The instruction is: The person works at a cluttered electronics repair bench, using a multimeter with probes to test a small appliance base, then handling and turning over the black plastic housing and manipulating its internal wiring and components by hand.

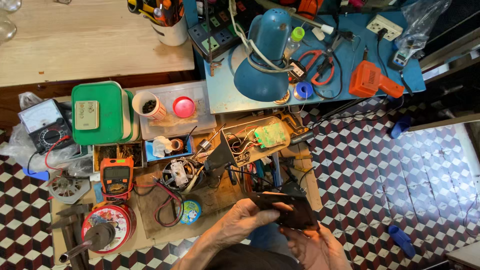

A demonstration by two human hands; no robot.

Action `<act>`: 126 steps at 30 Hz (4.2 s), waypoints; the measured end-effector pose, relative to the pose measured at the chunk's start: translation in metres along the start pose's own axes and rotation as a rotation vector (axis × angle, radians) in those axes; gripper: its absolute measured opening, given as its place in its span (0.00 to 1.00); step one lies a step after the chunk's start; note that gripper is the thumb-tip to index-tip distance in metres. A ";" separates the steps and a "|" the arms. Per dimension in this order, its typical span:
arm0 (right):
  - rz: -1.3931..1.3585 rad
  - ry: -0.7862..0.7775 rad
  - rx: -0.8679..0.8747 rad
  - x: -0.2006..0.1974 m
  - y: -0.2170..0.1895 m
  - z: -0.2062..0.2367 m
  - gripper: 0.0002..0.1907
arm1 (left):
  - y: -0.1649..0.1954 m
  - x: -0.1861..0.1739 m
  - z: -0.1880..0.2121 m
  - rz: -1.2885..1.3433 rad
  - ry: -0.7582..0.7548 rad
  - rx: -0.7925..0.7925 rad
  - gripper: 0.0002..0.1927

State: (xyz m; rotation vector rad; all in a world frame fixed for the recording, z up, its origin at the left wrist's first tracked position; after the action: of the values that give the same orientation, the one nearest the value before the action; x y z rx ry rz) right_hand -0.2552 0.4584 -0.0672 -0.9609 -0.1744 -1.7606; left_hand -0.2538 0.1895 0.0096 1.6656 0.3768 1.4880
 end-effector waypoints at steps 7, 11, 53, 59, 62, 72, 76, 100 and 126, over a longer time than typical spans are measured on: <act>0.053 0.278 -0.284 0.028 -0.067 0.012 0.27 | 0.027 0.013 -0.011 -0.242 0.035 0.062 0.33; 0.285 0.329 -0.450 0.067 -0.109 0.000 0.28 | 0.013 0.000 -0.014 0.161 0.431 0.023 0.27; 0.826 -0.038 -0.168 0.063 -0.175 -0.166 0.17 | -0.021 -0.011 -0.004 -0.100 1.666 -0.008 0.23; 0.794 -0.038 -0.166 0.066 -0.172 -0.166 0.17 | -0.029 -0.017 0.006 -0.065 1.685 0.030 0.22; 0.789 -0.010 -0.166 0.060 -0.171 -0.170 0.16 | -0.041 -0.020 0.013 -0.043 1.682 0.081 0.20; 0.823 0.238 -0.200 0.008 -0.175 -0.177 0.15 | -0.068 -0.017 0.005 -0.247 1.333 -0.171 0.12; 0.867 0.268 -0.187 -0.005 -0.179 -0.178 0.14 | -0.061 -0.017 -0.009 -0.402 1.187 -0.138 0.11; 0.916 0.217 -0.268 0.003 -0.191 -0.161 0.13 | -0.063 -0.022 -0.013 -0.307 1.233 -0.250 0.11; 0.838 0.043 -0.317 0.025 -0.195 -0.132 0.13 | -0.078 -0.022 -0.008 -0.093 1.385 -0.147 0.18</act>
State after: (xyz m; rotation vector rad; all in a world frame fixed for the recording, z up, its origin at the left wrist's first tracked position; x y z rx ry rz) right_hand -0.4921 0.4506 -0.0754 -1.0158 0.4900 -1.0363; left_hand -0.2427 0.2231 -0.0640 0.2548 0.9936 2.3163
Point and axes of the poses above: each hand's wrist, its own z-axis away from the middle knuckle, its own x-axis out of the palm, y = z × x, the point moved 3 cm from there along -z, towards the middle knuckle, and after that the axes turned 1 degree about -y, right-handed, at the moved point
